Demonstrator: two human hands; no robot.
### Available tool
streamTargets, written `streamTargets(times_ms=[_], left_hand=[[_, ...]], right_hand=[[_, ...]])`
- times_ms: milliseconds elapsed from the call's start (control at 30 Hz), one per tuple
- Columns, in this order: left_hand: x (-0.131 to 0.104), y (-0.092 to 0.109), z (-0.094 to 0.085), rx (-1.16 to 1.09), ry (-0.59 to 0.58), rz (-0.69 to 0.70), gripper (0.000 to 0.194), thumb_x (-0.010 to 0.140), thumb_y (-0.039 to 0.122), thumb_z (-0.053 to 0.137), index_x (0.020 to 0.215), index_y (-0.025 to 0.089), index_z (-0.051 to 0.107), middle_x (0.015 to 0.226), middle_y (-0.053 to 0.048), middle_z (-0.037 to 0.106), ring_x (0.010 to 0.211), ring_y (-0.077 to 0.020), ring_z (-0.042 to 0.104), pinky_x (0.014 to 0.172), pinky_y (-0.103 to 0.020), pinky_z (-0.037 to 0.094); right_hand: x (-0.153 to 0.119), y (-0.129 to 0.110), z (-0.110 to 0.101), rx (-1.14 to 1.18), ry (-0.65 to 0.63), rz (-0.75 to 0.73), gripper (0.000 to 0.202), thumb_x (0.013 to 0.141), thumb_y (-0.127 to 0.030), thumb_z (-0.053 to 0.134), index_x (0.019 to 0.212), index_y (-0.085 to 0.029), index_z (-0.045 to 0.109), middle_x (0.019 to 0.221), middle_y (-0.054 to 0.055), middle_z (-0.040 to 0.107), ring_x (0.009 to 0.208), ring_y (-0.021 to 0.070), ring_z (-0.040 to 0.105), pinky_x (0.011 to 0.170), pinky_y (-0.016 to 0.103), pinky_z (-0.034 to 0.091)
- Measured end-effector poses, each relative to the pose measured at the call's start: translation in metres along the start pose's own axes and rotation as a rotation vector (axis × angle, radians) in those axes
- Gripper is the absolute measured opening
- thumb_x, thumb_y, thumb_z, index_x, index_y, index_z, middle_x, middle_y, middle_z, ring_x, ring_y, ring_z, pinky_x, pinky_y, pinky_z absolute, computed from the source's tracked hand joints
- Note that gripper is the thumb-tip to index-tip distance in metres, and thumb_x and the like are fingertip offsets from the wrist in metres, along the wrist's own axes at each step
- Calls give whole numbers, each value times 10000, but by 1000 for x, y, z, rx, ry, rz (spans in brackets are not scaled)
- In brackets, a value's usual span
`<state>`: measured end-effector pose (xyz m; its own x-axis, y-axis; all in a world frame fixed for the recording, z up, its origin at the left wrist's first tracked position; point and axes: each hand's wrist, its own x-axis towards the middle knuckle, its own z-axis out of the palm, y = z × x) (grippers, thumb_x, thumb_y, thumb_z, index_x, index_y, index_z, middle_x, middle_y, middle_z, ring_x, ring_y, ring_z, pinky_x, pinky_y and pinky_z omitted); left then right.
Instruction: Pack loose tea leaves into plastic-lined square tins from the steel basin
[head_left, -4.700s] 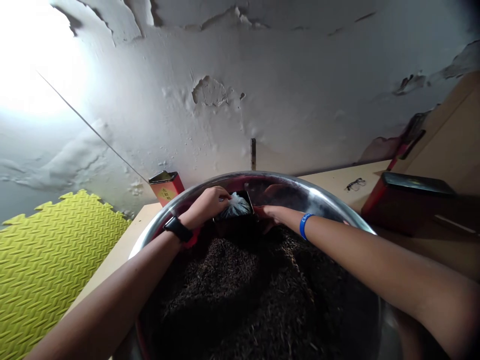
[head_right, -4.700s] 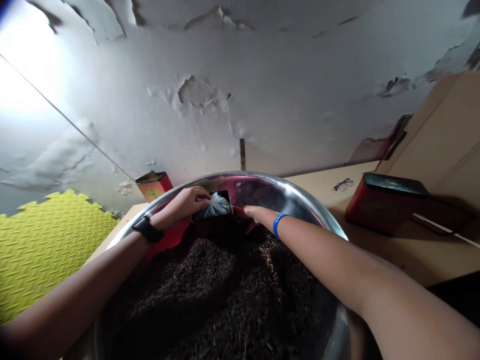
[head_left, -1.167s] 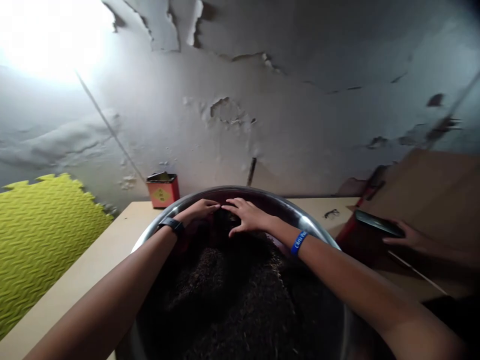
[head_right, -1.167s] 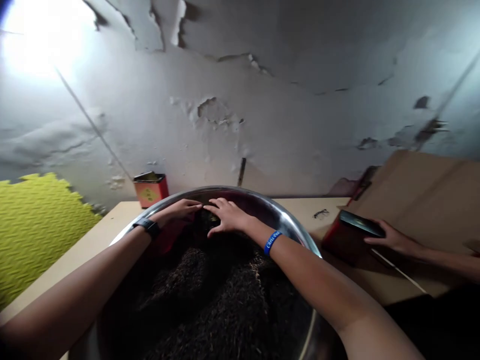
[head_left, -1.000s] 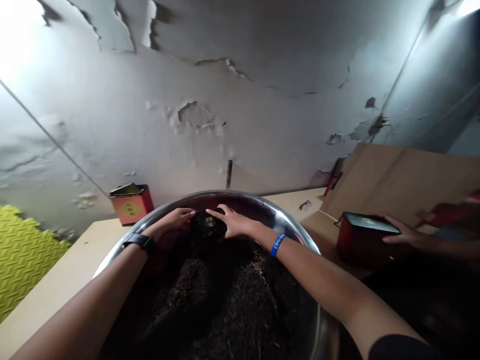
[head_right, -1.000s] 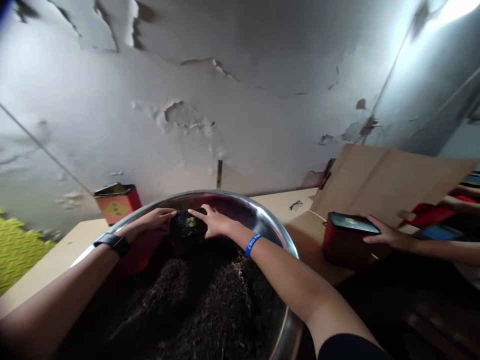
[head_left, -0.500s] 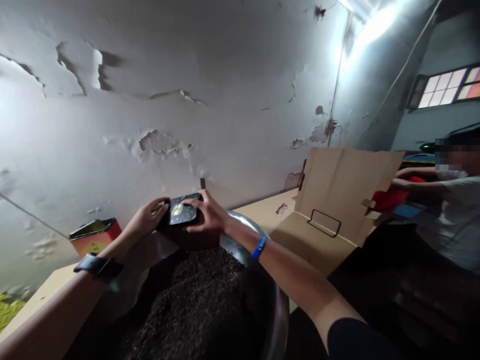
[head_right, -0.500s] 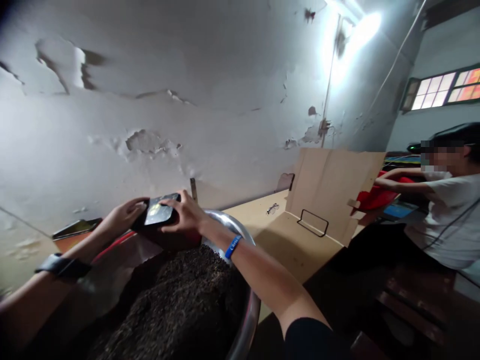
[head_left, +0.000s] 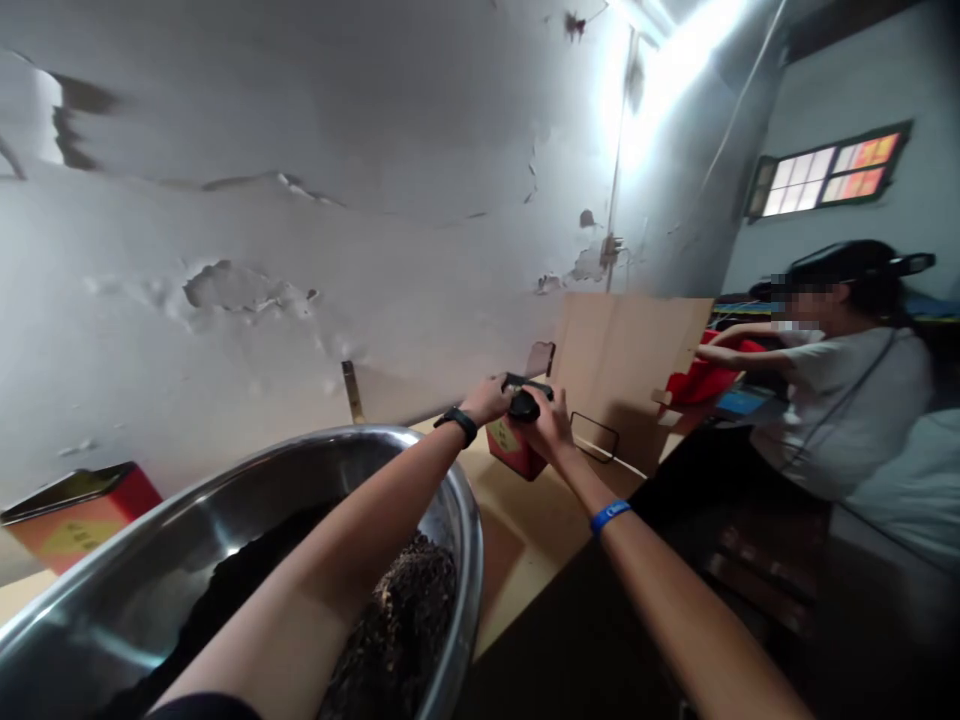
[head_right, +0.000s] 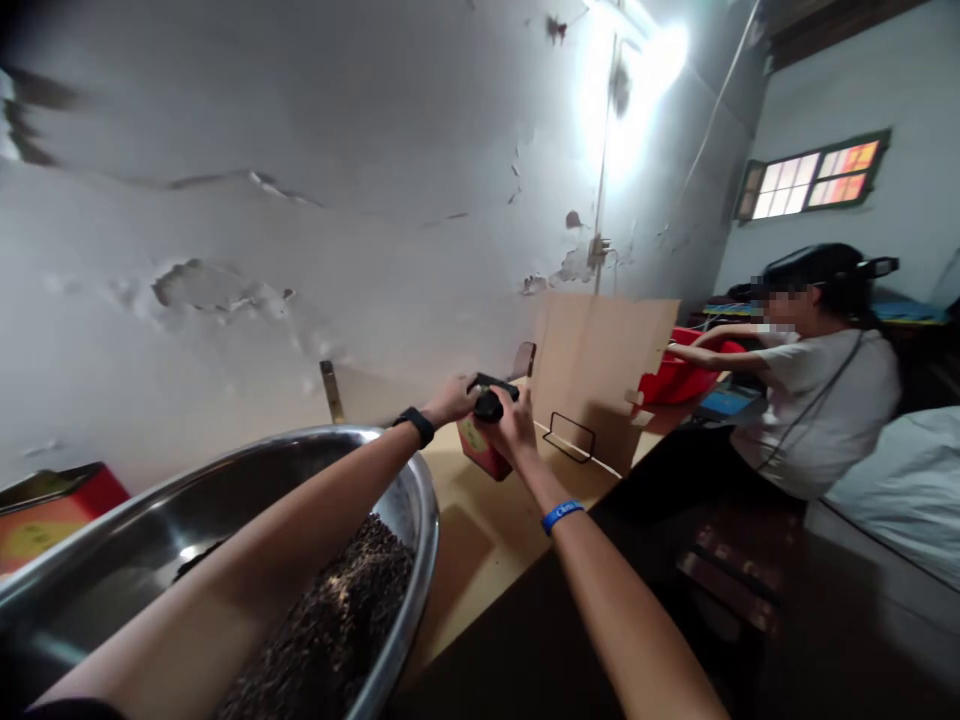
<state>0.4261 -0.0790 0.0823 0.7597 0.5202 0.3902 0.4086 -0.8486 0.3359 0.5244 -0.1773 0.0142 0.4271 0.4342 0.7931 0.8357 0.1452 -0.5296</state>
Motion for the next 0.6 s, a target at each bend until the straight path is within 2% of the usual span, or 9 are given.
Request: streamTargets(times_ms=[100,167,233,300,333,367,433,533,600], left_hand=[[5,-7,52,11,-176,-36,339,911,360,522,1164,136,547,1148,-99,581,1004,-206,587,870,-425,494],[6,-14,74,5,-255,-52,328,905,350,537,1158,143,549,1145,-87,573,990,-207,586,841,-403,508],[7,-21,89,-13,-313,-45,329,908,349,532,1166,146,545,1151,-87,568,989,-207,585,838,-400,510],[8,-25,98,-32,-352,-29,368,913,373,517,1205,150,523,1179,-97,559,1009,-213,580,861,-419,499],[8,-27,101,-39,-364,-23,411,914,397,506,1245,153,497,1200,-111,553,1030,-220,577,884,-424,486],[9,-29,104,-44,-371,-21,468,914,425,492,1294,154,460,1219,-129,548,1054,-232,574,907,-422,470],[9,-31,107,-48,-375,-24,584,909,468,466,1382,140,367,1239,-171,543,1093,-257,570,937,-408,441],[10,-34,111,-56,-366,-26,655,890,486,462,1414,115,333,1220,-201,563,1085,-297,582,912,-397,437],[10,-35,112,-67,-350,-20,664,874,482,478,1404,102,355,1189,-205,584,1039,-309,604,871,-394,450]], right_hand=[[-31,40,10,25,-25,105,571,558,-349,724,1079,-128,647,1095,170,474,953,308,529,906,485,436],[-42,59,8,60,-55,138,504,525,-337,728,992,-156,674,1052,145,511,946,300,530,897,469,441],[-40,71,-2,124,-95,167,421,510,-349,720,895,-183,686,982,108,552,922,277,536,892,444,444],[-20,78,-17,214,-127,196,312,542,-381,678,792,-194,672,887,70,581,863,238,548,856,407,458],[-4,80,-24,263,-126,215,267,606,-391,618,786,-198,658,879,61,590,857,219,550,828,381,465],[14,79,-30,313,-108,239,239,689,-377,522,787,-192,636,854,57,591,827,197,552,778,351,472],[52,75,-35,408,-85,282,179,740,-280,418,676,-176,549,686,38,537,665,146,524,637,278,456],[87,66,-23,501,-114,341,174,768,-173,419,595,-174,439,542,-20,401,481,83,382,470,207,340],[86,66,-7,529,-157,408,218,849,-191,441,633,-161,449,544,-46,381,443,62,330,423,187,293]])
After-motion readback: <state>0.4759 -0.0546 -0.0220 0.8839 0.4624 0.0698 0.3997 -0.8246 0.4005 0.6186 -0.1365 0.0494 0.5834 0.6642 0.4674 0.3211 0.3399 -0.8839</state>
